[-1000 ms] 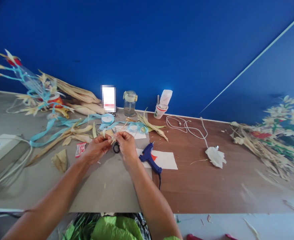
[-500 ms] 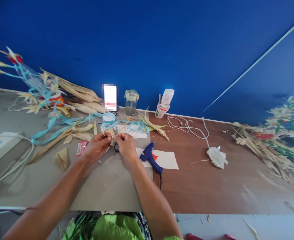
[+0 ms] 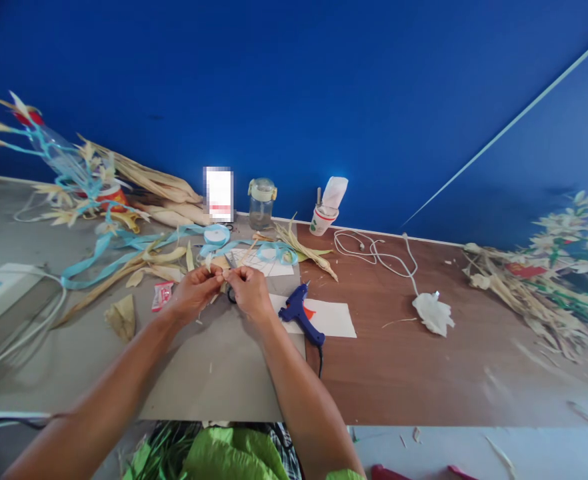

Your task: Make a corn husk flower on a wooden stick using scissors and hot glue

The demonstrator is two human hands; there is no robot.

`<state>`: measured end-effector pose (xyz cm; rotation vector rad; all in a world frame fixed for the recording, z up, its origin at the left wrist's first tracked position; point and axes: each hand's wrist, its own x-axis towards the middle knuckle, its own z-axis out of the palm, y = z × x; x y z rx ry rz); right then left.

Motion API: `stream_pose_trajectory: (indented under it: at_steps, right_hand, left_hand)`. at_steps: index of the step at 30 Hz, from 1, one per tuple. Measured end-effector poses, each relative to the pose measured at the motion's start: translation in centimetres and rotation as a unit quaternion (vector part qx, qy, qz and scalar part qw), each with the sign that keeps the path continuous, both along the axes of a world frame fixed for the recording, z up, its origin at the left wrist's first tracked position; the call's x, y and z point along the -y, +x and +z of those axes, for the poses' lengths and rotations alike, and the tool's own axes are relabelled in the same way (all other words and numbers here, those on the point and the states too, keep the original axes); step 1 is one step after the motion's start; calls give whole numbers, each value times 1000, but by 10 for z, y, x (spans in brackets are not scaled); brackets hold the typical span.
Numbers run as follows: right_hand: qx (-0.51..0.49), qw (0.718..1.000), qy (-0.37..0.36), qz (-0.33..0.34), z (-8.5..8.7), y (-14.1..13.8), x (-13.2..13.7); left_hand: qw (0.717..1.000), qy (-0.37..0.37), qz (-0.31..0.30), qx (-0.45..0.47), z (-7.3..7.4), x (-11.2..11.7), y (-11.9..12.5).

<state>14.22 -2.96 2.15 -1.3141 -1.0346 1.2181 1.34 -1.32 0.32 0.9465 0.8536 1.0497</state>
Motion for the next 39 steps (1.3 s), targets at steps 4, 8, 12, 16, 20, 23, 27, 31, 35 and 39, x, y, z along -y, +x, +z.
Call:
stream_pose_trajectory:
  at_steps: [4,8,12,16,20,23,27,31,35,39]
  right_hand:
    - [-28,1000,-11,2,2,-2,1]
    - [-60,998,-20,1,0,-2,0]
    - [-90,996,-22,-19,-3,3,-4]
    - [-110,993,-18,-41,-4,8,-8]
    - [-135,989,-18,-61,-4,13,-11]
    - [-146,986,-11,-79,-4,18,-14]
    - [-141,986,-2,-93,-4,21,-16]
    - [-133,988,10,-80,-4,18,-13]
    - [-109,991,10,-82,-4,14,-10]
    - [-95,992,13,-85,-5,11,-9]
  left_hand:
    - [1000,5,6,-10,1,2,0]
    - [1000,-1,3,22,5,3,0]
    - [998,-17,2,52,5,2,-2]
    - [998,-14,-11,66,5,2,-3]
    - [997,-3,-28,71,7,4,-4]
    - [998,-11,-22,63,10,4,-5]
    - [999,-18,-5,49,10,3,-5]
    - [999,-3,40,-20,4,0,-3]
    - [994,34,54,-90,-2,-1,0]
    - [994,40,14,-98,-2,1,1]
